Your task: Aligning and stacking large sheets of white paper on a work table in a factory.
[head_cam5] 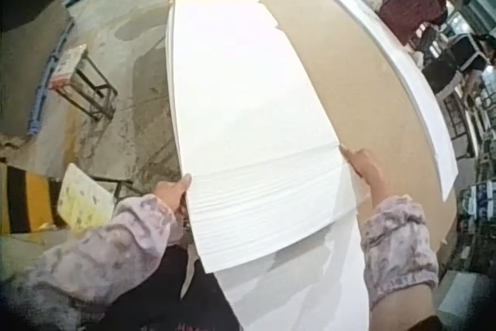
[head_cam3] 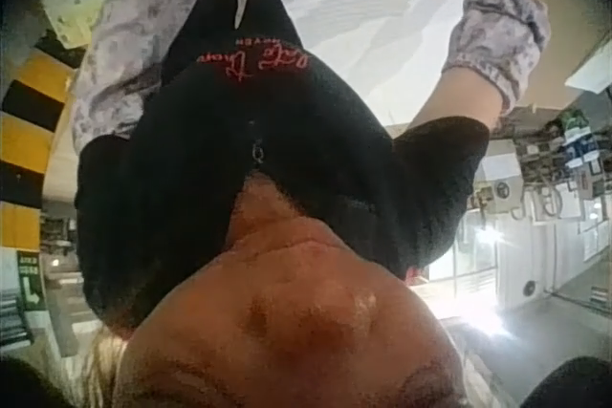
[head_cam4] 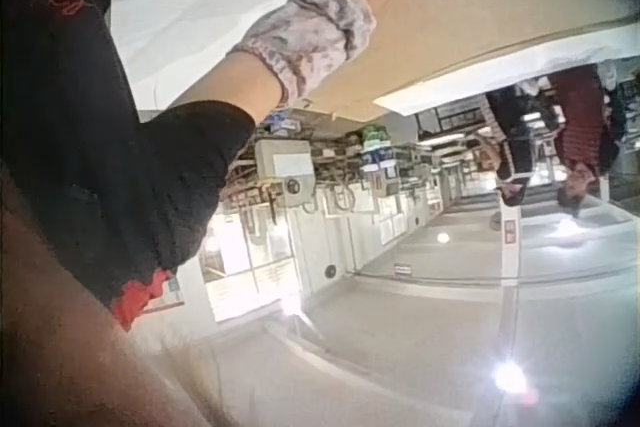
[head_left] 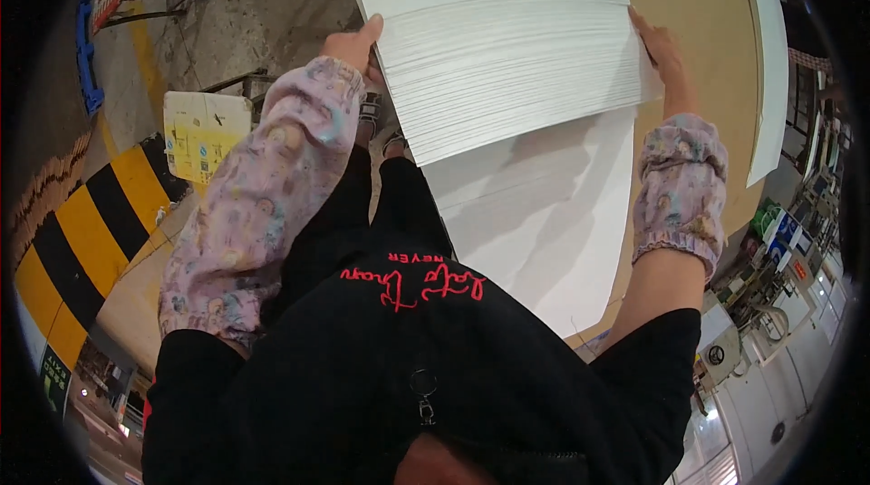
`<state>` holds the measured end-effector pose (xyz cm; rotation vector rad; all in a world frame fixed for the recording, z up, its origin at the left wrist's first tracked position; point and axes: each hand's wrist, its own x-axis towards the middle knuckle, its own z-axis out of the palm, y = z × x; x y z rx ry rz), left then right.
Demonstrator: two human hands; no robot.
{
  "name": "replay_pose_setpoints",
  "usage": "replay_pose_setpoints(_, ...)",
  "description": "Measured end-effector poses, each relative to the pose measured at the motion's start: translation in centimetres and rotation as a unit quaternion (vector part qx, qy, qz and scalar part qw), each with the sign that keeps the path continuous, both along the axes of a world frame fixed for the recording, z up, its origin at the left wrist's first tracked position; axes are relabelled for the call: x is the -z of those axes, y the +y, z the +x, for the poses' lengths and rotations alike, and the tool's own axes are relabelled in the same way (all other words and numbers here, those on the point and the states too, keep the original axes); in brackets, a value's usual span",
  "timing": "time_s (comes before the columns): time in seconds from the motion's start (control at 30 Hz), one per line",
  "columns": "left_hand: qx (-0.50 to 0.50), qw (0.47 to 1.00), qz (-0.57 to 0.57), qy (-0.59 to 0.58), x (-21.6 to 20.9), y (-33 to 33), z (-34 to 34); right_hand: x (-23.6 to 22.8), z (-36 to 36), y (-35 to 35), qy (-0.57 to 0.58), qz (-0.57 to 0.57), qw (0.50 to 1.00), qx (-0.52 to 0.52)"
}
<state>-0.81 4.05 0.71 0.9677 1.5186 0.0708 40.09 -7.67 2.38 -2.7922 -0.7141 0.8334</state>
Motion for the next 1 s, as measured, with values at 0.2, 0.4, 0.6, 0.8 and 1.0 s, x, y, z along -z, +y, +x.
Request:
replay_pose_setpoints(0.2, 0.068, 0.992, 0.103, 0.025, 3.0, -0.3, -0.2, 0.5, 1.5, -0.1, 0.028, -0.045, 0.999, 0.007)
replay_pose_setpoints(0.4, 0.146, 0.969, 0.187, 0.065, 2.3, -0.1, -0.7, 0.3, 0.9, 0.1, 0.085, 0.014, 0.996, -0.015)
replay_pose_setpoints(0.6, 0.029, 0.999, 0.029, -0.035, 0.7, 0.9, -0.5, -0.2, 0.6, 0.4, -0.009, 0.034, 0.997, -0.072)
replay_pose_setpoints(0.8, 0.081, 0.995, 0.053, 0.006, 0.7, 0.9, -0.5, -1.5, -0.7, 0.9, 0.042, -0.078, 0.996, -0.028)
replay_pose_setpoints(1.0, 0.123, 0.985, 0.121, 0.013, 2.5, 0.8, -1.4, -0.9, -0.2, 0.9, 0.081, -0.022, 0.996, -0.025)
